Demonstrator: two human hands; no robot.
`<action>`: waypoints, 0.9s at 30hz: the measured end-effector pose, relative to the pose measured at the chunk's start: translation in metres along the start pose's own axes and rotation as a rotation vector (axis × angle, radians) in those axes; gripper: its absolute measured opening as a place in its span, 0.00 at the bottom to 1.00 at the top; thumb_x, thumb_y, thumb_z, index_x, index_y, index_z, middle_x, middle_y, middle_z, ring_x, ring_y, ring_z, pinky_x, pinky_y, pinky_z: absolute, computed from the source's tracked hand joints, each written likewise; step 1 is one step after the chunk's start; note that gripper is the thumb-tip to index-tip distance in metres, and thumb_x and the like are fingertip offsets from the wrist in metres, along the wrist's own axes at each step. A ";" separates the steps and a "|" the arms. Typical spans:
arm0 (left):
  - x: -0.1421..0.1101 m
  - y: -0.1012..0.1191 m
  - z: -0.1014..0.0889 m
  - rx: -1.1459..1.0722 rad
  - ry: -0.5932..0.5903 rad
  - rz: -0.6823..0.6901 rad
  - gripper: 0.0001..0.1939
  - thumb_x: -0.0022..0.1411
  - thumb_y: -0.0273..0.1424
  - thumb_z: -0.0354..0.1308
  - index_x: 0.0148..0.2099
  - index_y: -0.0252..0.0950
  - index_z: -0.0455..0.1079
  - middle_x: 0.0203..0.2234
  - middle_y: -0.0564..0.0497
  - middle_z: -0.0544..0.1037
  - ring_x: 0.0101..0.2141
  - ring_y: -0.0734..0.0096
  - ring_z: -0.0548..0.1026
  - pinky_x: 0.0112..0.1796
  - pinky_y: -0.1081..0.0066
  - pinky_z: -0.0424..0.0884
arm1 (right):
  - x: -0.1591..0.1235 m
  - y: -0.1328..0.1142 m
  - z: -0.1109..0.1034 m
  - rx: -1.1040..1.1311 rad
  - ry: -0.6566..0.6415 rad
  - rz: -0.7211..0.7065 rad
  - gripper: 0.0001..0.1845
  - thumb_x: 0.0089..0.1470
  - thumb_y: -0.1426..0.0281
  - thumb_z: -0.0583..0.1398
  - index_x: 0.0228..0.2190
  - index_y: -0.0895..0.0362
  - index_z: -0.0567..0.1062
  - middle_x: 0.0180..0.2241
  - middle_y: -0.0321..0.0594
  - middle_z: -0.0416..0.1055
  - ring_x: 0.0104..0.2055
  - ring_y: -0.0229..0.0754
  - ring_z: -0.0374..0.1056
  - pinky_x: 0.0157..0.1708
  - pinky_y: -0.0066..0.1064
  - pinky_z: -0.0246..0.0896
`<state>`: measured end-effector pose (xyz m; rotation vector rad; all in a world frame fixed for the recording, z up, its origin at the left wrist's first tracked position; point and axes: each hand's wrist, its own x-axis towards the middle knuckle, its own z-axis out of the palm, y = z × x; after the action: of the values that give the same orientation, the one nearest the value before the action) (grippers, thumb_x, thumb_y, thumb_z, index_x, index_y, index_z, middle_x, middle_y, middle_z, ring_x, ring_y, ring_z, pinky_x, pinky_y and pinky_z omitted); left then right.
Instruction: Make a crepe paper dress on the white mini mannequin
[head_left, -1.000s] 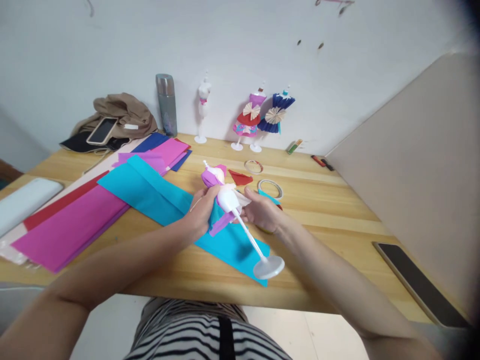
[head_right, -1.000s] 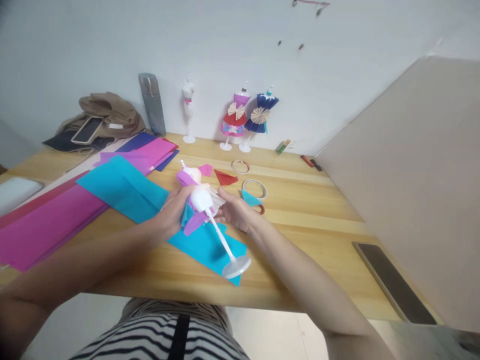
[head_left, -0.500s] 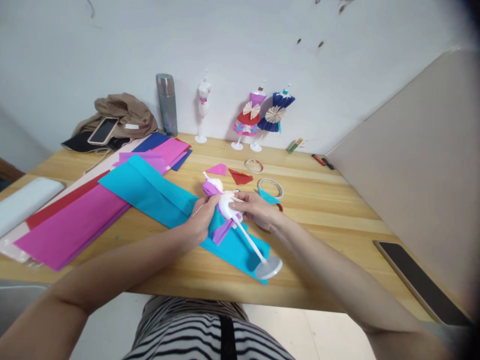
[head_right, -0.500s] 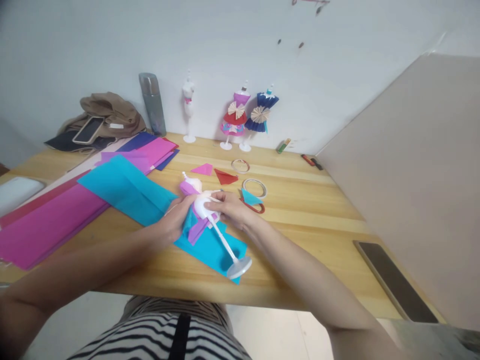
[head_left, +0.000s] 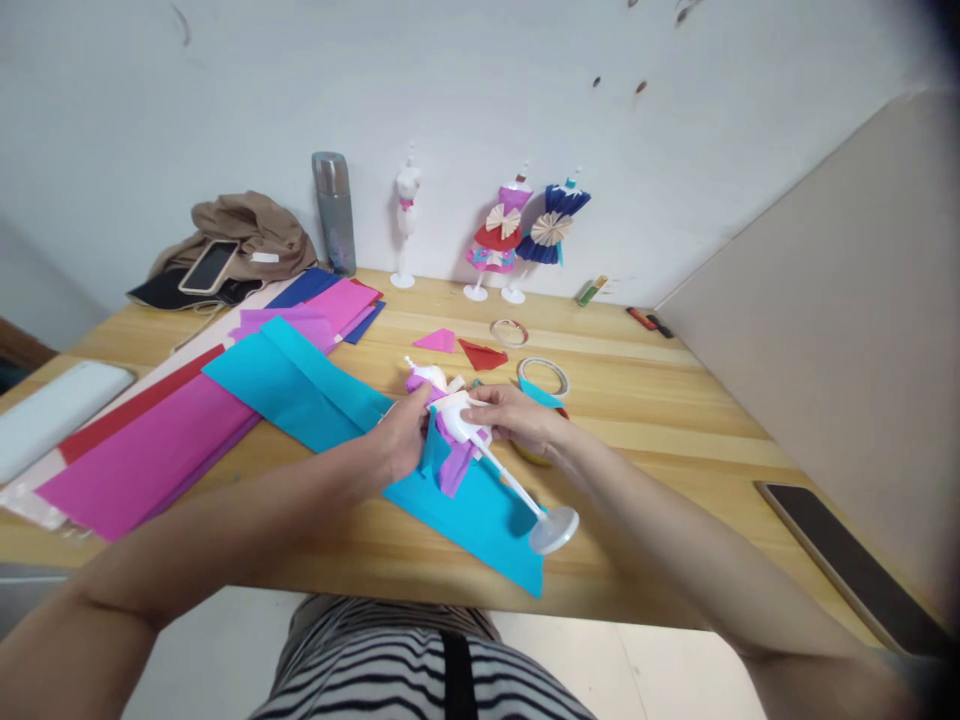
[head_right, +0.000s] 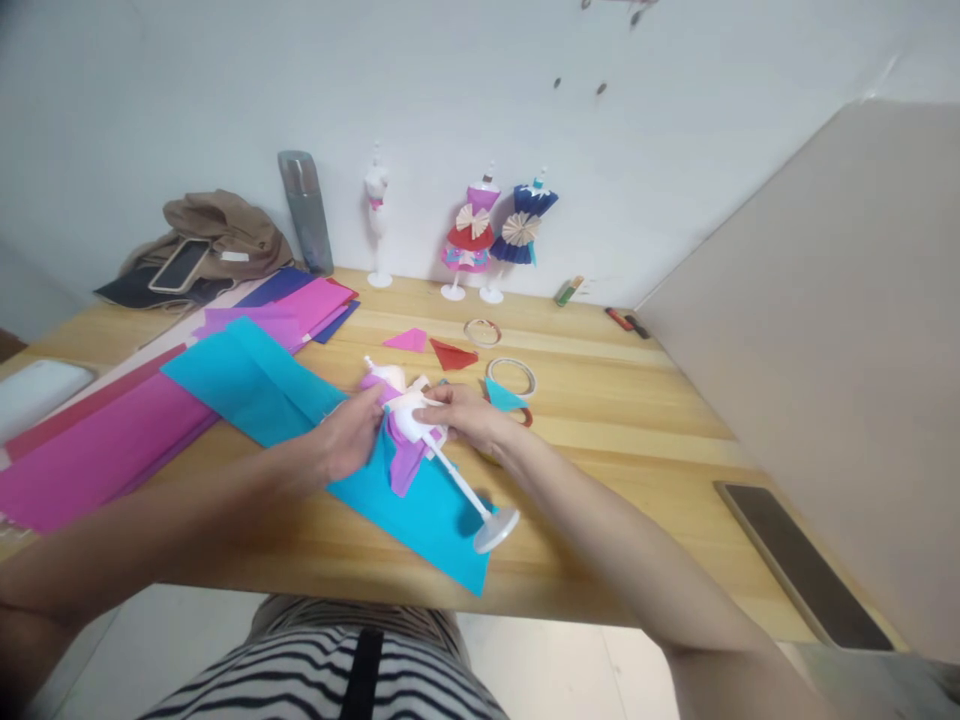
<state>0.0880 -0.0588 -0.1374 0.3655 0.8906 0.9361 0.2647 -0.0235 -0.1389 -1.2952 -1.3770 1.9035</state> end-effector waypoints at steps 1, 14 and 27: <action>-0.003 0.003 0.002 0.020 0.040 -0.014 0.18 0.74 0.36 0.48 0.49 0.31 0.76 0.39 0.42 0.82 0.39 0.63 0.81 0.41 0.69 0.77 | -0.001 -0.002 0.000 -0.013 -0.004 -0.001 0.24 0.33 0.59 0.77 0.29 0.60 0.77 0.23 0.33 0.72 0.24 0.32 0.64 0.23 0.24 0.56; -0.035 0.016 0.004 0.038 0.161 -0.025 0.15 0.73 0.31 0.51 0.42 0.30 0.78 0.36 0.42 0.83 0.38 0.66 0.81 0.36 0.76 0.76 | 0.001 -0.002 -0.004 0.031 -0.041 0.020 0.23 0.35 0.61 0.77 0.31 0.61 0.78 0.24 0.34 0.73 0.23 0.30 0.65 0.21 0.22 0.57; -0.045 0.017 0.001 0.030 0.375 -0.124 0.19 0.75 0.34 0.46 0.42 0.27 0.74 0.48 0.32 0.80 0.54 0.57 0.77 0.55 0.67 0.73 | 0.006 0.001 -0.003 0.134 -0.114 0.063 0.24 0.32 0.60 0.77 0.27 0.60 0.77 0.21 0.33 0.72 0.21 0.30 0.64 0.21 0.22 0.61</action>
<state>0.0673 -0.0862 -0.1038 0.1579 1.2565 0.8917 0.2648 -0.0173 -0.1422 -1.1948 -1.2516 2.1022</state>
